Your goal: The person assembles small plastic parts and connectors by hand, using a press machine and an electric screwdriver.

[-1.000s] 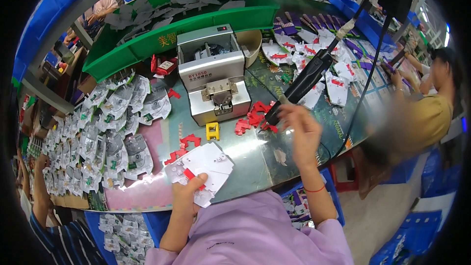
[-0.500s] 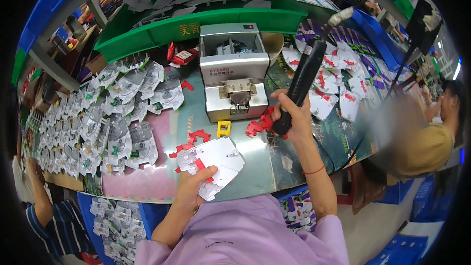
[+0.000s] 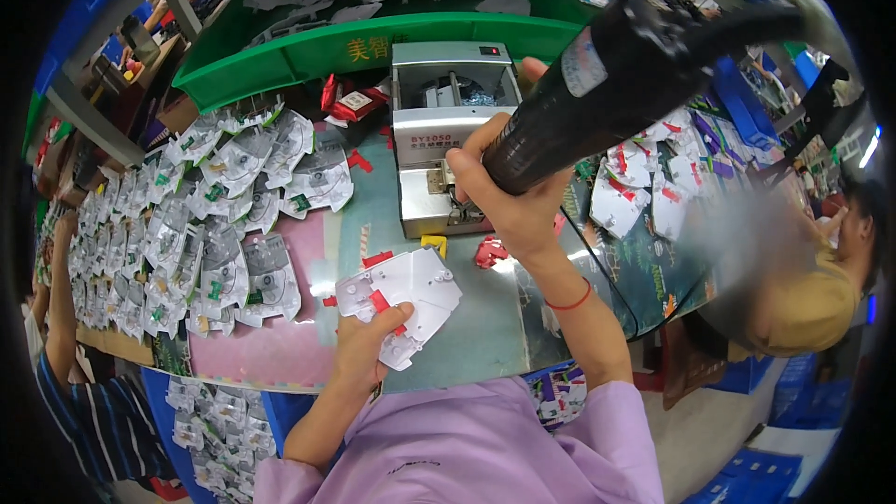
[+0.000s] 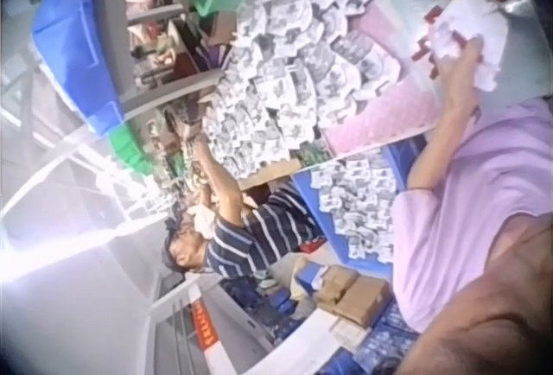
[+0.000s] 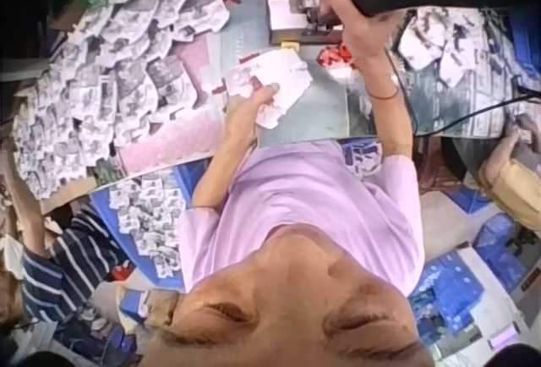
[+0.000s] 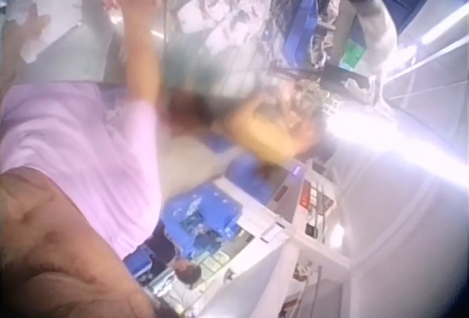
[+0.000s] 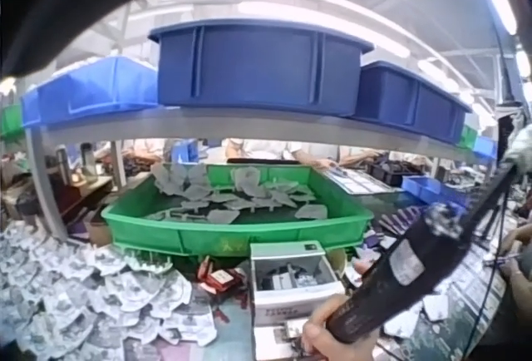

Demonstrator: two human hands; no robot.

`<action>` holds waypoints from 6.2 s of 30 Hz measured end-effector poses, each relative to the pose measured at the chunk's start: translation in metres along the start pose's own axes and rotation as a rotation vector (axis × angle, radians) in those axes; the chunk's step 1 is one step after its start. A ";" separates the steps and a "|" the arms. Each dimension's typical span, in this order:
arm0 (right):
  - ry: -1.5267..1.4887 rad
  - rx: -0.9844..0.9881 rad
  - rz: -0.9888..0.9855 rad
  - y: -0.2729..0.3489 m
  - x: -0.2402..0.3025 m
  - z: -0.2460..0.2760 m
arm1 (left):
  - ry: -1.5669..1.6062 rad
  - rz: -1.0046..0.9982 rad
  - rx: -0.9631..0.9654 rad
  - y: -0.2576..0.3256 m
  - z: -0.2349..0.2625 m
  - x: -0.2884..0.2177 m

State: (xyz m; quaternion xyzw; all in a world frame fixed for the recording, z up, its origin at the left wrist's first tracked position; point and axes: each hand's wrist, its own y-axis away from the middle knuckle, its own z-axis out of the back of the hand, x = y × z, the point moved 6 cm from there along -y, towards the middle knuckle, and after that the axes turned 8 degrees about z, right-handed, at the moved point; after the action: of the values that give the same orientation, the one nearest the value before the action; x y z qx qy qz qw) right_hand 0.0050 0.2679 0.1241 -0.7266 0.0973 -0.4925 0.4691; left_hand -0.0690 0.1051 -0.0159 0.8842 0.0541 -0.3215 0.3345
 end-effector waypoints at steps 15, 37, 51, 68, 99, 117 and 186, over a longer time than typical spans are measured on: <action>-0.478 0.249 -0.243 0.040 0.021 -0.019 | -0.035 0.044 0.029 -0.001 -0.001 0.002; -0.501 0.624 -0.072 0.029 0.053 -0.033 | -0.225 0.123 0.067 0.012 -0.009 -0.003; 0.072 0.092 -0.024 0.003 0.000 0.000 | -0.101 0.112 0.057 -0.001 -0.005 0.008; -0.560 0.209 -0.277 0.037 0.029 -0.023 | -0.120 0.223 0.251 0.007 -0.022 0.014; -0.261 0.155 0.041 0.004 0.022 -0.001 | -0.439 0.047 0.067 -0.002 -0.002 0.012; -0.567 0.300 -0.158 0.040 0.044 -0.031 | -0.013 0.106 0.095 -0.005 -0.006 0.005; -0.216 -0.640 -0.609 0.181 0.044 0.103 | -0.344 -0.339 0.724 0.067 -0.053 -0.008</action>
State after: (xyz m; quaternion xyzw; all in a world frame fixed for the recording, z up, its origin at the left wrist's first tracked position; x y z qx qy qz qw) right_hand 0.1679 0.2043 0.0034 -0.8777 -0.0227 -0.4746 0.0623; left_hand -0.0264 0.0882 0.0568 0.8567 0.0256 -0.5127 -0.0506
